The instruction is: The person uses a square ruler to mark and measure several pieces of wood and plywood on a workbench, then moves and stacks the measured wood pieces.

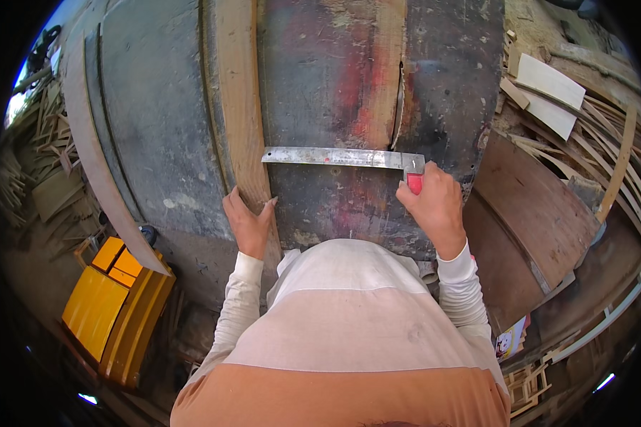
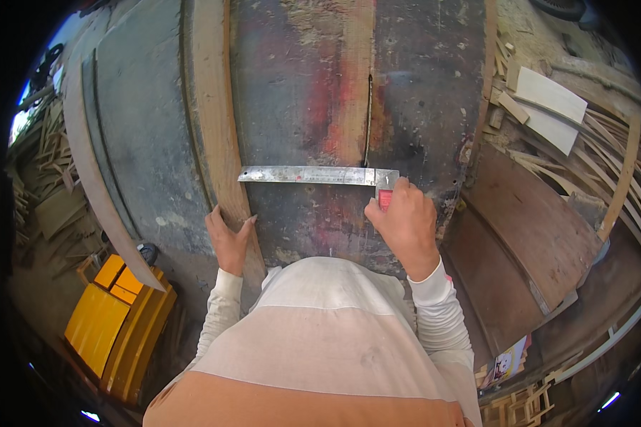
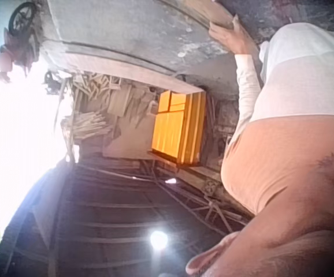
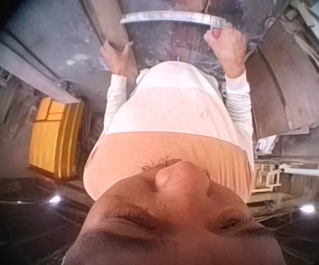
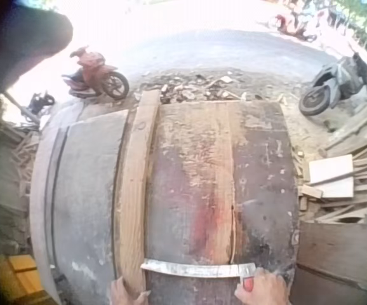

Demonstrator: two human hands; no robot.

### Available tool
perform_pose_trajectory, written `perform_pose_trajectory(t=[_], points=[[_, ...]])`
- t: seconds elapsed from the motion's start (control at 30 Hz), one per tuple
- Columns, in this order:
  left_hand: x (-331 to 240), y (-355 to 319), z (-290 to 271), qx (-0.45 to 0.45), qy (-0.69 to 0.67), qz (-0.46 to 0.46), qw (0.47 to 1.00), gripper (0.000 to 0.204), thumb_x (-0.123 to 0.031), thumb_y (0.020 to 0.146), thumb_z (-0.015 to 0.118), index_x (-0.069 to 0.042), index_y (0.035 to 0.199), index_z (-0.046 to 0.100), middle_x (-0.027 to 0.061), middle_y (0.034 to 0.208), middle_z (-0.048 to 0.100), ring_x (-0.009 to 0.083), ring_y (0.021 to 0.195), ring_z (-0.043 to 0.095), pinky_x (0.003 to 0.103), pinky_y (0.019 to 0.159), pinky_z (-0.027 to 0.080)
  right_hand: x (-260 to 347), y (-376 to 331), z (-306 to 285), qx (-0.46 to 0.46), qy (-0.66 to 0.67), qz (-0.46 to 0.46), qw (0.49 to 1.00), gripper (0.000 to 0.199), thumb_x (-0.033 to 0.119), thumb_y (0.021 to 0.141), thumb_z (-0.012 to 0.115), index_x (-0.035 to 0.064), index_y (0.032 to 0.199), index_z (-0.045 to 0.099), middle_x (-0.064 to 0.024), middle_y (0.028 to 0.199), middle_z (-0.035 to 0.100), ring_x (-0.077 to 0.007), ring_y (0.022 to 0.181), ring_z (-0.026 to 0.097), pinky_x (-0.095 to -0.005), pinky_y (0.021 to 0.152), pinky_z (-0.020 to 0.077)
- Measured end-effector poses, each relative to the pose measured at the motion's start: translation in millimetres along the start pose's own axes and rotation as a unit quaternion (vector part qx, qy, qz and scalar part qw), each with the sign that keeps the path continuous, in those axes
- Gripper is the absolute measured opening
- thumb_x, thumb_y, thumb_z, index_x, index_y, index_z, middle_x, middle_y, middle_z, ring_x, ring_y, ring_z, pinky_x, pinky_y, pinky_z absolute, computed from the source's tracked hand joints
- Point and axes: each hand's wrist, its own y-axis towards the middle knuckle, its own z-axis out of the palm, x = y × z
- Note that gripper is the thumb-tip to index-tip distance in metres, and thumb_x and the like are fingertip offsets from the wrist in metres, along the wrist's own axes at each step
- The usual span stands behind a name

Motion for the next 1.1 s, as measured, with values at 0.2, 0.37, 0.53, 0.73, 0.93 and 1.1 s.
perform_pose_trajectory(t=[0.2,0.37,0.53,0.73,0.93,1.1], points=[[-2.5,3.0,0.5,0.004,-0.007,-0.013,1.000,0.080,-0.025,0.077,0.087,0.009,0.135,0.044,0.0237,0.126,0.048,0.0412,0.118,0.050,0.046,0.102,0.042,0.2,2.5,-1.6,-0.002,0.004,-0.006,1.000,0.035,0.024,0.078,0.075,-0.0076,0.085,0.063,-0.0285,0.080,0.068,-0.0446,0.073,0.068,-0.0493,0.069,0.0553],[-2.7,2.6,-1.4,0.019,-0.008,-0.026,0.999,0.081,-0.022,0.076,0.088,0.009,0.136,0.042,0.0253,0.127,0.046,0.0427,0.120,0.049,0.047,0.103,0.042,-0.6,1.9,-1.0,0.007,-0.003,-0.002,1.000,0.035,0.024,0.078,0.074,-0.0077,0.086,0.064,-0.0282,0.080,0.068,-0.0443,0.073,0.069,-0.0492,0.069,0.0554],[-3.1,2.5,-1.1,0.024,-0.008,-0.020,0.999,0.081,-0.022,0.076,0.088,0.010,0.135,0.043,0.0254,0.127,0.046,0.0427,0.119,0.049,0.046,0.104,0.042,-2.4,1.1,-0.9,0.004,0.002,-0.005,1.000,0.035,0.024,0.078,0.074,-0.0080,0.086,0.063,-0.0282,0.080,0.068,-0.0442,0.073,0.069,-0.0492,0.069,0.0555],[-2.2,1.6,0.3,0.020,-0.006,-0.018,1.000,0.081,-0.022,0.076,0.088,0.010,0.135,0.043,0.0254,0.126,0.046,0.0430,0.119,0.049,0.046,0.103,0.042,-2.8,1.3,-1.8,0.006,0.003,-0.003,1.000,0.035,0.024,0.078,0.074,-0.0079,0.086,0.063,-0.0280,0.080,0.068,-0.0441,0.074,0.069,-0.0492,0.069,0.0555],[-0.7,2.1,0.7,0.021,-0.006,-0.017,1.000,0.081,-0.022,0.076,0.088,0.009,0.135,0.043,0.0251,0.125,0.046,0.0428,0.118,0.050,0.047,0.102,0.043,-2.6,1.2,-1.1,0.007,0.009,0.000,1.000,0.035,0.024,0.078,0.074,-0.0080,0.086,0.063,-0.0280,0.080,0.068,-0.0441,0.074,0.069,-0.0493,0.069,0.0553],[-0.8,2.8,0.2,0.022,-0.006,-0.013,1.000,0.080,-0.022,0.075,0.088,0.009,0.135,0.043,0.0246,0.124,0.046,0.0426,0.117,0.050,0.047,0.101,0.043,-2.3,1.5,-1.6,0.010,0.012,0.002,1.000,0.034,0.023,0.078,0.075,-0.0080,0.086,0.063,-0.0282,0.081,0.068,-0.0444,0.074,0.069,-0.0495,0.070,0.0550]])
